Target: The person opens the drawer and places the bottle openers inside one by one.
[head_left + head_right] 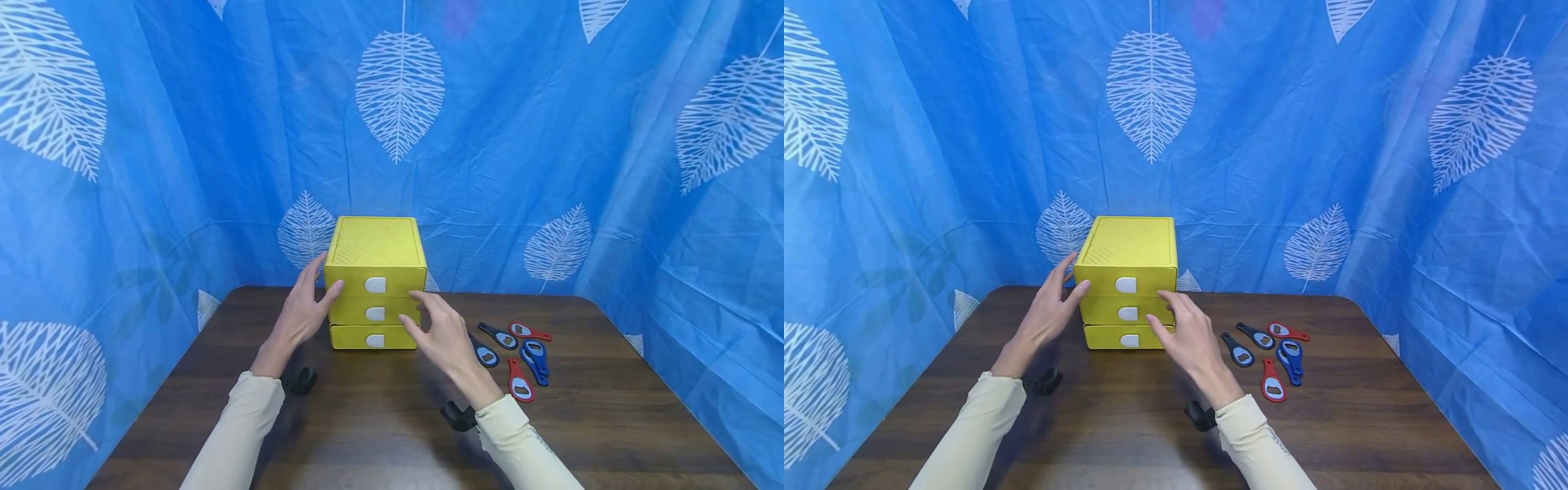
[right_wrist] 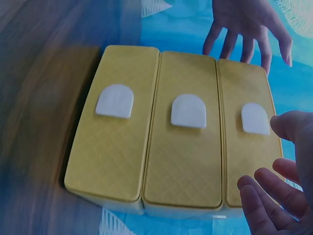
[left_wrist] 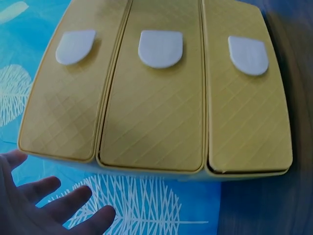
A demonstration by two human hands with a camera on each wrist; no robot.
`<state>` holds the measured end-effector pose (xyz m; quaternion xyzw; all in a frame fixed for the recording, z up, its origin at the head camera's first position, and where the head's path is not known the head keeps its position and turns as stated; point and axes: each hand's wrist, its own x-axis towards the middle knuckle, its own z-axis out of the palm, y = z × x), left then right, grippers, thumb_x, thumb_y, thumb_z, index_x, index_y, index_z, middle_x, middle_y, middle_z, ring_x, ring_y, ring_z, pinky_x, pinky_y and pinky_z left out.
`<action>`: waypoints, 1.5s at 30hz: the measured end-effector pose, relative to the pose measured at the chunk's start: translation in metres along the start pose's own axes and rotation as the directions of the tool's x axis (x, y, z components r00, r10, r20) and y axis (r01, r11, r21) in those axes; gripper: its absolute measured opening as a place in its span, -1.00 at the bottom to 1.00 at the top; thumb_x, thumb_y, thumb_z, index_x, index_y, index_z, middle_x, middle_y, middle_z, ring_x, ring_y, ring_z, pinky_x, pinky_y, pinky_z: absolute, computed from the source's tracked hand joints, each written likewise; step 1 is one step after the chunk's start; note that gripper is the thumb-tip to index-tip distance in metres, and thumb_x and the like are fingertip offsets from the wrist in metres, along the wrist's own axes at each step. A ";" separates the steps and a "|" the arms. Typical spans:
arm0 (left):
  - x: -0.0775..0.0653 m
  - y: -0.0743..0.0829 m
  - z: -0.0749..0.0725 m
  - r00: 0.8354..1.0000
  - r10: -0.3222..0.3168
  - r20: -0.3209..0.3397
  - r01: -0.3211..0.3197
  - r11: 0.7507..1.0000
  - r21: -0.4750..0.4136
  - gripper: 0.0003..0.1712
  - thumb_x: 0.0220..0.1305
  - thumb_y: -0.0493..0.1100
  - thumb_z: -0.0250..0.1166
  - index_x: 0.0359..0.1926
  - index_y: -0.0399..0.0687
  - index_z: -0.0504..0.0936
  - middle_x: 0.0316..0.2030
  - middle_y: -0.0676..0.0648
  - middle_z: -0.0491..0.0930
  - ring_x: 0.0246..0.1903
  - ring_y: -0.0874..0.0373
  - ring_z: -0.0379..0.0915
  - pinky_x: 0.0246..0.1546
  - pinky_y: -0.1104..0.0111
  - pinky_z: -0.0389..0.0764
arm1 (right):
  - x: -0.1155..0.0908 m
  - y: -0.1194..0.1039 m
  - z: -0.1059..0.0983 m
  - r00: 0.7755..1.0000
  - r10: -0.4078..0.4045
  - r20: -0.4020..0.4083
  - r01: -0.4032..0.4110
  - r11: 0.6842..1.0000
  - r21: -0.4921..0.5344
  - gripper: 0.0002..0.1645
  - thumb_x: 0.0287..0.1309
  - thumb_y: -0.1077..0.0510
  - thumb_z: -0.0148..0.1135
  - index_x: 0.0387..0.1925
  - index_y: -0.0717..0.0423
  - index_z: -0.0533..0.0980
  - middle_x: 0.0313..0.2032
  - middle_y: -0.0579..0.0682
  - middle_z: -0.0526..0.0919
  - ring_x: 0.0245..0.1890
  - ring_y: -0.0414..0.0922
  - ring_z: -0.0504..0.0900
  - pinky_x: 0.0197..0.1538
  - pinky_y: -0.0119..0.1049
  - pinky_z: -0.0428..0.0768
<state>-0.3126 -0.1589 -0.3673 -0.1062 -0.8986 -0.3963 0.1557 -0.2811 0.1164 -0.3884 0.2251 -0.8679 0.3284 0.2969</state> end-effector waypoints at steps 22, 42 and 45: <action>0.031 -0.009 0.002 0.992 -0.063 0.107 0.083 0.977 -0.196 -0.12 0.46 0.50 -0.16 0.65 0.41 -0.08 0.65 -0.10 -0.08 0.57 -0.27 -0.03 0.44 -0.35 0.12 | 0.016 -0.012 0.027 1.000 -0.029 -0.003 0.029 0.996 0.085 -0.45 0.23 0.14 0.47 0.21 0.20 0.55 0.06 0.12 0.70 -0.08 -0.01 0.74 0.02 -0.21 0.72; 0.049 -0.012 0.000 0.976 -0.110 0.190 0.155 0.959 -0.239 -0.20 0.52 0.45 -0.29 0.65 0.49 -0.22 0.65 -0.14 -0.14 0.58 -0.31 -0.12 0.47 -0.34 0.01 | 0.036 -0.018 0.040 0.999 -0.021 -0.034 0.026 0.988 0.154 -0.49 0.25 0.24 0.42 0.22 0.19 0.56 -0.06 0.11 0.72 -0.09 -0.05 0.76 0.01 -0.37 0.71; 0.049 -0.011 0.000 0.978 -0.088 0.187 0.134 0.960 -0.246 -0.21 0.54 0.42 -0.28 0.66 0.47 -0.21 0.66 -0.14 -0.16 0.58 -0.31 -0.12 0.47 -0.33 0.02 | 0.038 -0.018 0.040 0.998 -0.034 -0.048 0.040 0.990 0.137 -0.56 0.27 0.23 0.41 0.17 0.17 0.59 -0.09 0.10 0.72 -0.13 -0.07 0.78 -0.02 -0.37 0.72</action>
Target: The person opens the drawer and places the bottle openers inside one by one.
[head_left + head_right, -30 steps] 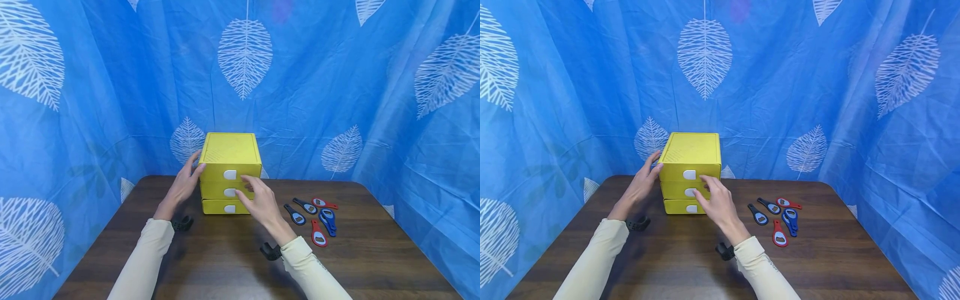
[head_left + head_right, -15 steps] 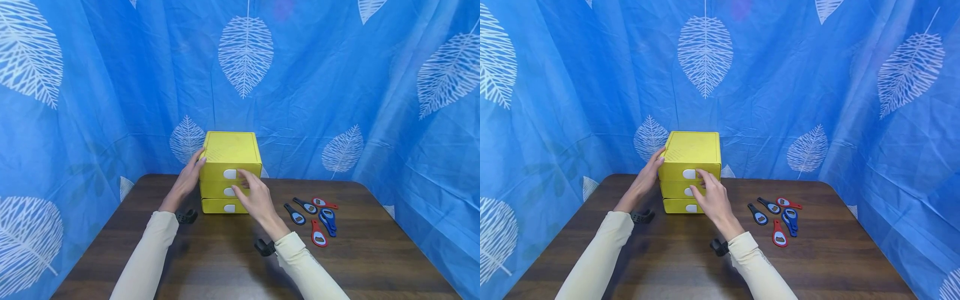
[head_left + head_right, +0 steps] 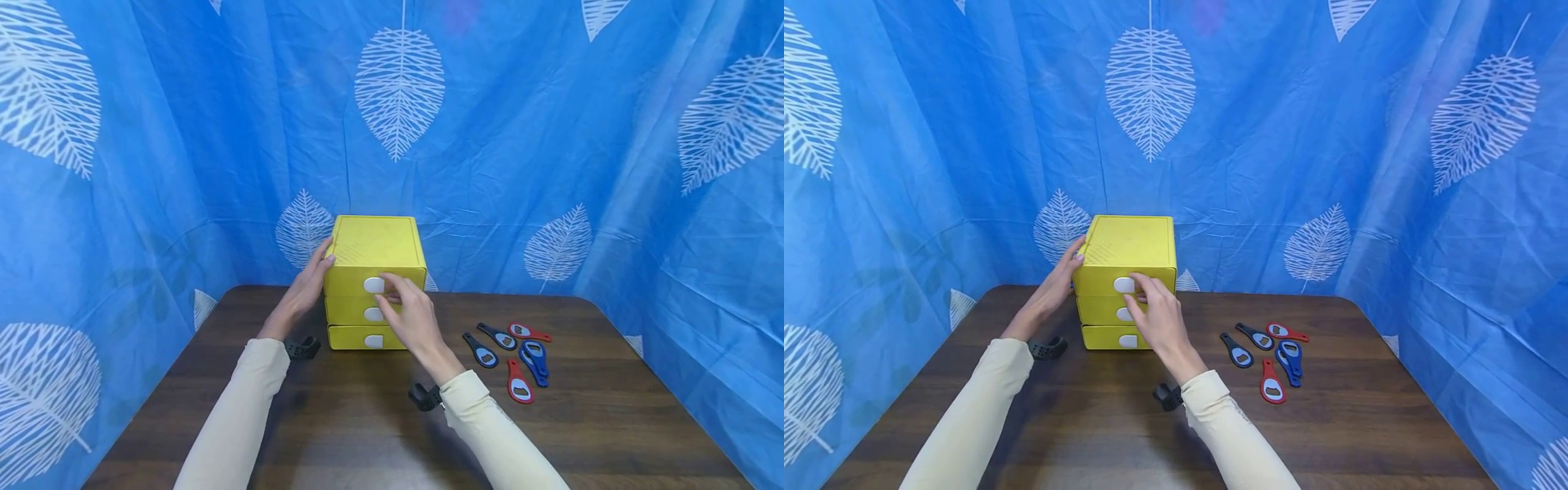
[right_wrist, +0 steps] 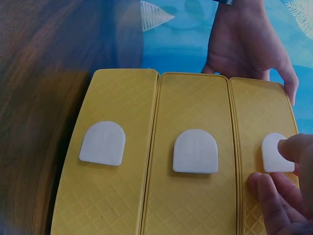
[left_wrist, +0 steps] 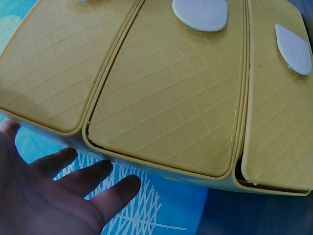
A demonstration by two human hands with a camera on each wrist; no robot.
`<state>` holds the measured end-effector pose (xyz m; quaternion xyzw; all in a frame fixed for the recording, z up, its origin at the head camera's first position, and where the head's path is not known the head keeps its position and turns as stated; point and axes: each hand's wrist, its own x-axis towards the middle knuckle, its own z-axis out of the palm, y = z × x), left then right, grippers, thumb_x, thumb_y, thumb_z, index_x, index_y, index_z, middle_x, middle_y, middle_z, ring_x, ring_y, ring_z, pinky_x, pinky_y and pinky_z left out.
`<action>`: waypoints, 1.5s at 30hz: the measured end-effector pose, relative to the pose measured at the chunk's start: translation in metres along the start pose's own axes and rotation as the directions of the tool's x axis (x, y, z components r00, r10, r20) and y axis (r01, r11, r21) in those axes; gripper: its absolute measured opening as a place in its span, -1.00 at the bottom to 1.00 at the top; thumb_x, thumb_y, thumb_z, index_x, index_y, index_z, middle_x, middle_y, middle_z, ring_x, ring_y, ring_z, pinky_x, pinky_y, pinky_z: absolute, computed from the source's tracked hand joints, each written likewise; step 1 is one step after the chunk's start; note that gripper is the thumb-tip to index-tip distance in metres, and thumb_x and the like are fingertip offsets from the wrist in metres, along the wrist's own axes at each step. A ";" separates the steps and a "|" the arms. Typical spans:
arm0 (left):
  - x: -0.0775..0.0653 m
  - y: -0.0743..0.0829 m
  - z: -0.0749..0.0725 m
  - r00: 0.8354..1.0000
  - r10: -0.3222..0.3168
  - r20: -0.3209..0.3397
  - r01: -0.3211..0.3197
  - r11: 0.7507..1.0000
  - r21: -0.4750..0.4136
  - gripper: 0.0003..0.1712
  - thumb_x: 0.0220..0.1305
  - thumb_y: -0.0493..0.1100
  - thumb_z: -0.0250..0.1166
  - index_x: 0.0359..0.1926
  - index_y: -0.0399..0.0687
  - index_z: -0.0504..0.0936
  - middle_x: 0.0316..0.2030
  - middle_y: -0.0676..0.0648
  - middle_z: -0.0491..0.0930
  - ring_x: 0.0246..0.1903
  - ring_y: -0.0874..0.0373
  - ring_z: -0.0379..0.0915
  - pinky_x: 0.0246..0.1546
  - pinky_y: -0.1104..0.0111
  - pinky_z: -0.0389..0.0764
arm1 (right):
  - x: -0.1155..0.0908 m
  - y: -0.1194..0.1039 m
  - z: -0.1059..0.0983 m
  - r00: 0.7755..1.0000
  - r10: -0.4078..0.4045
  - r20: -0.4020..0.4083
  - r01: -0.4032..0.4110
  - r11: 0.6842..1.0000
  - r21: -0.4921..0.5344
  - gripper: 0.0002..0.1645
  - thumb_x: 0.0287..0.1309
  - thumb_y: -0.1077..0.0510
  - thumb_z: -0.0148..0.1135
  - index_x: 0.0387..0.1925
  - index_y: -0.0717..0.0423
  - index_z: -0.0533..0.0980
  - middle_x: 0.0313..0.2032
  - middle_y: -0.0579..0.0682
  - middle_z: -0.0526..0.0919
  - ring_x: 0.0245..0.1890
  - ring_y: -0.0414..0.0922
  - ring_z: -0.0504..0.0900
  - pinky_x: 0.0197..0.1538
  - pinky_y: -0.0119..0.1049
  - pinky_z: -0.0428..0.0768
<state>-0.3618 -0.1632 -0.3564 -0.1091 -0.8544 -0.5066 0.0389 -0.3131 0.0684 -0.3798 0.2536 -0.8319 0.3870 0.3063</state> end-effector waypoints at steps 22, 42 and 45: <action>0.002 0.001 0.000 1.000 0.007 0.011 -0.006 1.000 -0.031 -0.24 0.54 0.40 -0.25 0.65 0.44 -0.09 0.66 -0.09 -0.19 0.60 -0.27 -0.18 0.48 -0.32 0.00 | 0.016 0.003 0.000 0.996 0.004 -0.094 -0.012 0.996 -0.087 -0.86 0.31 0.17 0.39 -0.21 0.19 0.71 -0.27 0.07 0.82 -0.30 -0.07 0.80 -0.16 -0.21 0.75; 0.003 -0.005 -0.002 0.997 0.012 0.079 -0.002 0.992 -0.124 -0.24 0.55 0.39 -0.21 0.65 0.47 -0.14 0.67 -0.07 -0.30 0.58 -0.35 -0.19 0.33 -0.50 0.11 | 0.007 0.000 -0.008 0.999 -0.013 -0.045 0.010 0.997 -0.076 -0.86 0.33 0.17 0.37 -0.24 0.20 0.70 -0.28 0.07 0.81 -0.31 -0.08 0.80 -0.22 -0.29 0.75; 0.003 -0.006 -0.003 0.997 0.012 0.083 -0.001 0.991 -0.132 -0.23 0.54 0.40 -0.20 0.65 0.48 -0.13 0.67 -0.06 -0.30 0.59 -0.34 -0.20 0.34 -0.50 0.08 | 0.005 0.000 -0.008 0.998 -0.030 -0.047 0.026 0.997 -0.076 -0.86 0.31 0.18 0.39 -0.25 0.21 0.70 -0.29 0.08 0.81 -0.32 -0.08 0.80 -0.23 -0.30 0.75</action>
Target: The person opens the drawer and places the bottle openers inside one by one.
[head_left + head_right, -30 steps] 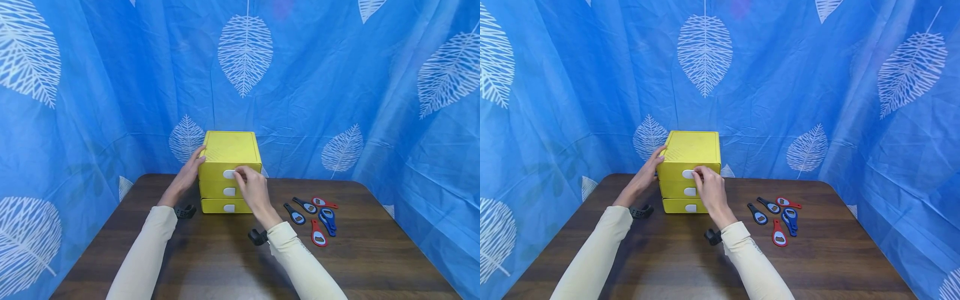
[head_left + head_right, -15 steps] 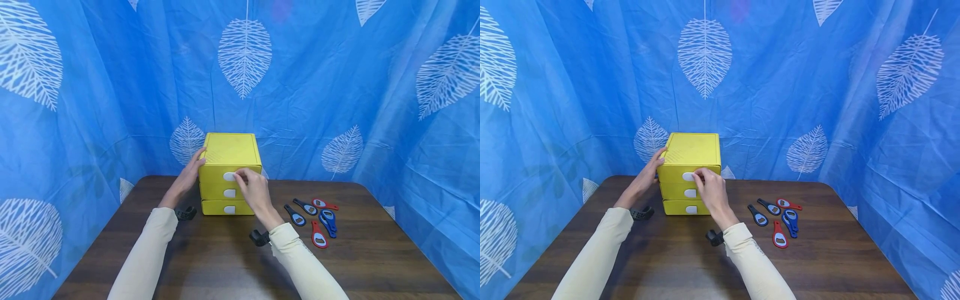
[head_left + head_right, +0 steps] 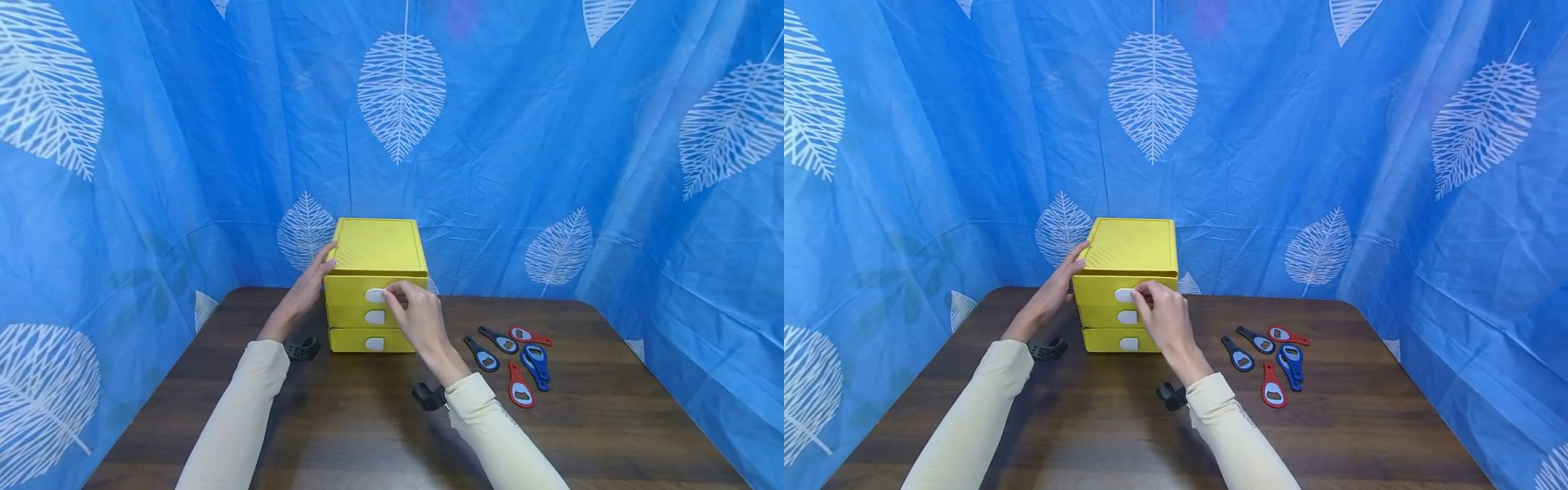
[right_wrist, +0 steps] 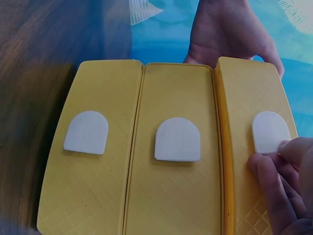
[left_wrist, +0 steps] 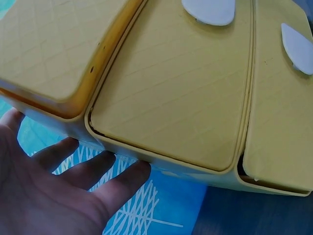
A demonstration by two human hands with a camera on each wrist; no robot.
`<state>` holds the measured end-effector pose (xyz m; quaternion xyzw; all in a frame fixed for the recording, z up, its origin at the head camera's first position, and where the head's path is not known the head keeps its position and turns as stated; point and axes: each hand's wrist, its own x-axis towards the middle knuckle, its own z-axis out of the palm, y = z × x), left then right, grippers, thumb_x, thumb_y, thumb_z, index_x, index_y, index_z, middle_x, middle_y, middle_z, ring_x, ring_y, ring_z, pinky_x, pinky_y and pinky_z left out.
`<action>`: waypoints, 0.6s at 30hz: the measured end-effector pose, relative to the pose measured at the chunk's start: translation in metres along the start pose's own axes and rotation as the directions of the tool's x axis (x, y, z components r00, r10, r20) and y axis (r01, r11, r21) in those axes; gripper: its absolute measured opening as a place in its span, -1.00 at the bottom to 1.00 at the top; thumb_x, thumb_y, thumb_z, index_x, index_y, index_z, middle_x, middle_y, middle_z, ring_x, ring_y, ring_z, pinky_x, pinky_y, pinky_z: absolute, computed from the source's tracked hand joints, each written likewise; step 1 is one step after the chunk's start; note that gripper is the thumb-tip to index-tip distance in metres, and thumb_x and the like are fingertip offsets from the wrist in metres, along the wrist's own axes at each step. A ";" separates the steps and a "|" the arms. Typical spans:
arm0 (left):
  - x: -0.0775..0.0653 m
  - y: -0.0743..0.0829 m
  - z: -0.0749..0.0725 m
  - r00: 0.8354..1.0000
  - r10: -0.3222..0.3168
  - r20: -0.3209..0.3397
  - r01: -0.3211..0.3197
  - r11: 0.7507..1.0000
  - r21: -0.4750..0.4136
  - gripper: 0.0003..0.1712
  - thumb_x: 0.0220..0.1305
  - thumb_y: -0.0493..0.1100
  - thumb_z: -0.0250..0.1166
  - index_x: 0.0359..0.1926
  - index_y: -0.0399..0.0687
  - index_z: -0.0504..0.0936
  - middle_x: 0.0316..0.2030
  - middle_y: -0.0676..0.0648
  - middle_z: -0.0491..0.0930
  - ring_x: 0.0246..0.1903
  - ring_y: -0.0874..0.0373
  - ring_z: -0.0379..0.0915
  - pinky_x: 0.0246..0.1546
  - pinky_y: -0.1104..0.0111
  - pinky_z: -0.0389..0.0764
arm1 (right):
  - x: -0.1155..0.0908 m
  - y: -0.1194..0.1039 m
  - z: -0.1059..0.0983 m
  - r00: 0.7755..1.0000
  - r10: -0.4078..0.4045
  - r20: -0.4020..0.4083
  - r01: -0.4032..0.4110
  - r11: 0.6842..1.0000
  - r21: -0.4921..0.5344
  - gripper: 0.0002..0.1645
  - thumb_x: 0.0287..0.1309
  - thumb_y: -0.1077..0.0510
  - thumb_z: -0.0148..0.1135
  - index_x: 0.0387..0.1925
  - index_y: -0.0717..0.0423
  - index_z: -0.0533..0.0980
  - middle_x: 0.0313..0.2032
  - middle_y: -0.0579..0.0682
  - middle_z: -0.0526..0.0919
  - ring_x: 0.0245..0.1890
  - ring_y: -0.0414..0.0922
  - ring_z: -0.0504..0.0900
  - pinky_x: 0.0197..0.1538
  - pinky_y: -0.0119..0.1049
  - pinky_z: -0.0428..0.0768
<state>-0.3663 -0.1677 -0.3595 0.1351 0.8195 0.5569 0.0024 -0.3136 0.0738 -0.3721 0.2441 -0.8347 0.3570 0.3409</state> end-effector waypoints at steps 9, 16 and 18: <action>0.000 -0.003 0.001 1.000 0.025 -0.003 -0.025 1.000 -0.008 -0.21 0.54 0.38 -0.22 0.66 0.42 -0.16 0.67 -0.09 -0.29 0.58 -0.33 -0.17 0.41 -0.43 0.06 | -0.007 -0.004 -0.004 1.000 -0.011 0.004 0.011 1.000 0.006 -0.88 0.30 0.18 0.39 -0.26 0.19 0.70 -0.31 0.04 0.81 -0.34 -0.11 0.79 -0.22 -0.32 0.75; -0.001 -0.005 0.001 1.000 0.025 -0.019 -0.024 0.999 0.026 -0.21 0.52 0.43 -0.25 0.65 0.47 -0.16 0.67 -0.05 -0.29 0.61 -0.28 -0.28 0.45 -0.42 -0.10 | -0.013 -0.007 -0.007 1.000 -0.015 0.012 0.015 1.000 0.012 -0.89 0.31 0.18 0.39 -0.26 0.18 0.70 -0.30 0.04 0.81 -0.33 -0.12 0.79 -0.22 -0.33 0.76; -0.001 -0.005 0.001 0.999 0.025 -0.023 -0.024 0.999 0.028 -0.21 0.51 0.43 -0.25 0.65 0.49 -0.15 0.67 -0.04 -0.29 0.61 -0.27 -0.28 0.45 -0.42 -0.11 | -0.014 -0.008 -0.008 1.000 -0.017 0.013 0.017 1.000 0.014 -0.89 0.30 0.18 0.40 -0.25 0.18 0.70 -0.29 0.04 0.81 -0.33 -0.12 0.79 -0.22 -0.32 0.76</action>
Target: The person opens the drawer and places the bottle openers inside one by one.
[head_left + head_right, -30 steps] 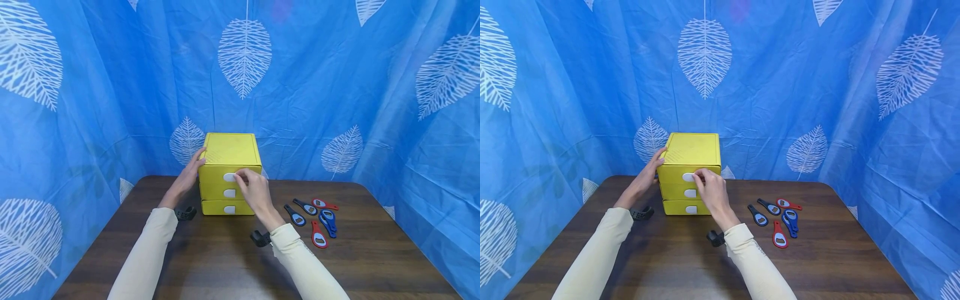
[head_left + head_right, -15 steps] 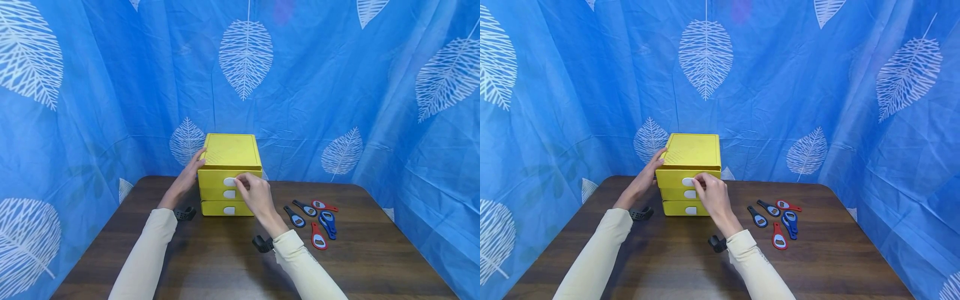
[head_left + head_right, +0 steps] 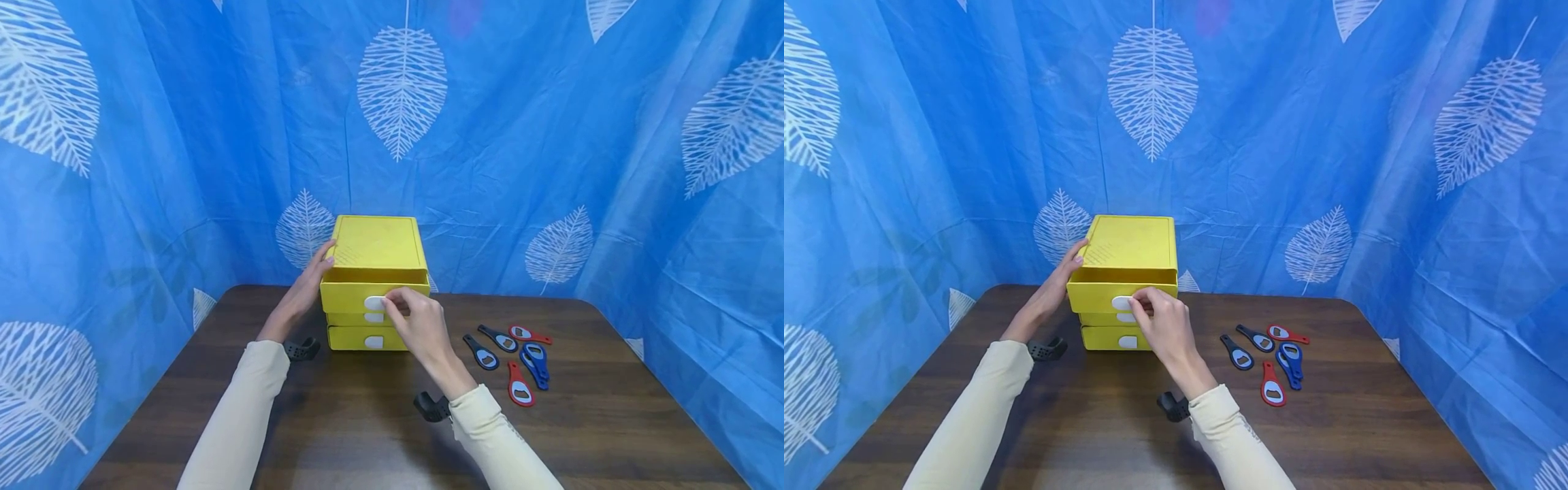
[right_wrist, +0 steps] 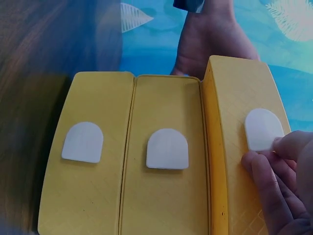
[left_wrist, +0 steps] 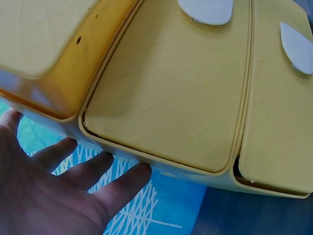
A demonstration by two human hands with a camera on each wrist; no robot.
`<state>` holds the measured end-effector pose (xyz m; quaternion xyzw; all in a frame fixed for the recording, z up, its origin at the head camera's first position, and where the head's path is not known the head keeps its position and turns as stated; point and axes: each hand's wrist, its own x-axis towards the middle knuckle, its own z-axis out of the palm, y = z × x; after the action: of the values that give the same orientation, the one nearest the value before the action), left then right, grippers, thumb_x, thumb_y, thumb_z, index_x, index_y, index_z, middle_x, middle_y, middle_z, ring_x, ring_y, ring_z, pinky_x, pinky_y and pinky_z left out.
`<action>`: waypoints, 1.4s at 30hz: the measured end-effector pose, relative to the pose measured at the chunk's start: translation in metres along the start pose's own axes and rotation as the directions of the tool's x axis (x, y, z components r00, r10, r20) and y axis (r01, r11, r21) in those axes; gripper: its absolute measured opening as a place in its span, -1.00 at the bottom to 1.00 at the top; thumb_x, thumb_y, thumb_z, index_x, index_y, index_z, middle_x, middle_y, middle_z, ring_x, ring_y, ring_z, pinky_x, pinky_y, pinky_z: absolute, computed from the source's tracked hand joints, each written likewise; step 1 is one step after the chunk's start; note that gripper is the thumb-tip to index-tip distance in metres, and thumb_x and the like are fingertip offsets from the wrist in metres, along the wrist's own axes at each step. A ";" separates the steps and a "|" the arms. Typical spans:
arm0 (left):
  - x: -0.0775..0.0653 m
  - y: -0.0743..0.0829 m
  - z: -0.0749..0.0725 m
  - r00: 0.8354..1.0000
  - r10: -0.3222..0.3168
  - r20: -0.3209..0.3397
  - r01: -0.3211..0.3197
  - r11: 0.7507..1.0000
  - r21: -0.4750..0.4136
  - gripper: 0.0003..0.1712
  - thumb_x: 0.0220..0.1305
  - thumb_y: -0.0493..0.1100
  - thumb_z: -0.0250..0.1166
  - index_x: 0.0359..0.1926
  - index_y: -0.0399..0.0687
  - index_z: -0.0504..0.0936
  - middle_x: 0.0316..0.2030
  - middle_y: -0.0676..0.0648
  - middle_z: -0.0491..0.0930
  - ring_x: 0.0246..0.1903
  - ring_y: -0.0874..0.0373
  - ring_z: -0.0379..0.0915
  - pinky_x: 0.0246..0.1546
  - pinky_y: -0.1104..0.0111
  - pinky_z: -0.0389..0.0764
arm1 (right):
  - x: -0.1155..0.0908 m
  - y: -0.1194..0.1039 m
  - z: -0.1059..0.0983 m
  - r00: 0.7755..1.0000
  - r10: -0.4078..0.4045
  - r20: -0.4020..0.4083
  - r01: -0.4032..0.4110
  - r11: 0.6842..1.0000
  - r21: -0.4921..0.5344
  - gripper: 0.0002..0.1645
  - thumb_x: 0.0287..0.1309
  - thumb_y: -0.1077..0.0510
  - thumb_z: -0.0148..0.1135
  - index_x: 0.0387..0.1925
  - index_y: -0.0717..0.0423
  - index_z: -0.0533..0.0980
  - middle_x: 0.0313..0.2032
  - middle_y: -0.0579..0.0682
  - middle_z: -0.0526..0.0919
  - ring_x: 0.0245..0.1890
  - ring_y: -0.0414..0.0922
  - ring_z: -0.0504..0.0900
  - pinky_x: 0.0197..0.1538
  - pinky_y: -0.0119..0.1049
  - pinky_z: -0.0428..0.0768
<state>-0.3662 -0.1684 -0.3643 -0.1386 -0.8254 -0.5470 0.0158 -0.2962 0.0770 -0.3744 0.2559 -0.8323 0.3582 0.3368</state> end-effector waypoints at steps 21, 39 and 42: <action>-0.002 -0.001 0.000 1.000 -0.005 0.014 0.006 0.999 -0.040 -0.22 0.51 0.43 -0.23 0.64 0.53 -0.15 0.66 -0.08 -0.20 0.48 -0.29 0.07 0.44 -0.34 0.11 | -0.015 -0.012 -0.013 0.997 -0.067 0.030 0.067 0.998 0.006 -0.91 0.24 0.23 0.44 -0.26 0.18 0.69 -0.32 -0.01 0.80 -0.34 -0.18 0.77 -0.23 -0.41 0.73; 0.000 -0.002 -0.001 1.000 0.012 0.019 -0.011 0.999 -0.049 -0.22 0.53 0.39 -0.23 0.65 0.48 -0.19 0.65 -0.15 -0.18 0.35 -0.31 0.29 0.40 -0.25 0.30 | -0.027 -0.018 -0.026 0.989 -0.130 0.064 0.129 0.992 0.018 -0.94 0.25 0.20 0.44 -0.28 0.10 0.69 -0.33 -0.08 0.80 -0.36 -0.26 0.76 -0.23 -0.50 0.70; -0.001 -0.001 -0.001 1.000 0.022 0.018 -0.021 0.999 -0.044 -0.22 0.54 0.36 -0.23 0.66 0.43 -0.19 0.65 -0.17 -0.19 0.38 -0.32 0.24 0.42 -0.27 0.23 | -0.030 -0.020 -0.027 0.988 -0.142 0.063 0.140 0.990 0.023 -0.94 0.24 0.20 0.45 -0.28 0.11 0.69 -0.33 -0.08 0.80 -0.37 -0.26 0.76 -0.24 -0.51 0.70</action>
<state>-0.3657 -0.1699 -0.3651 -0.1529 -0.8118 -0.5634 0.0111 -0.2538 0.0914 -0.3742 0.3287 -0.8193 0.3327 0.3318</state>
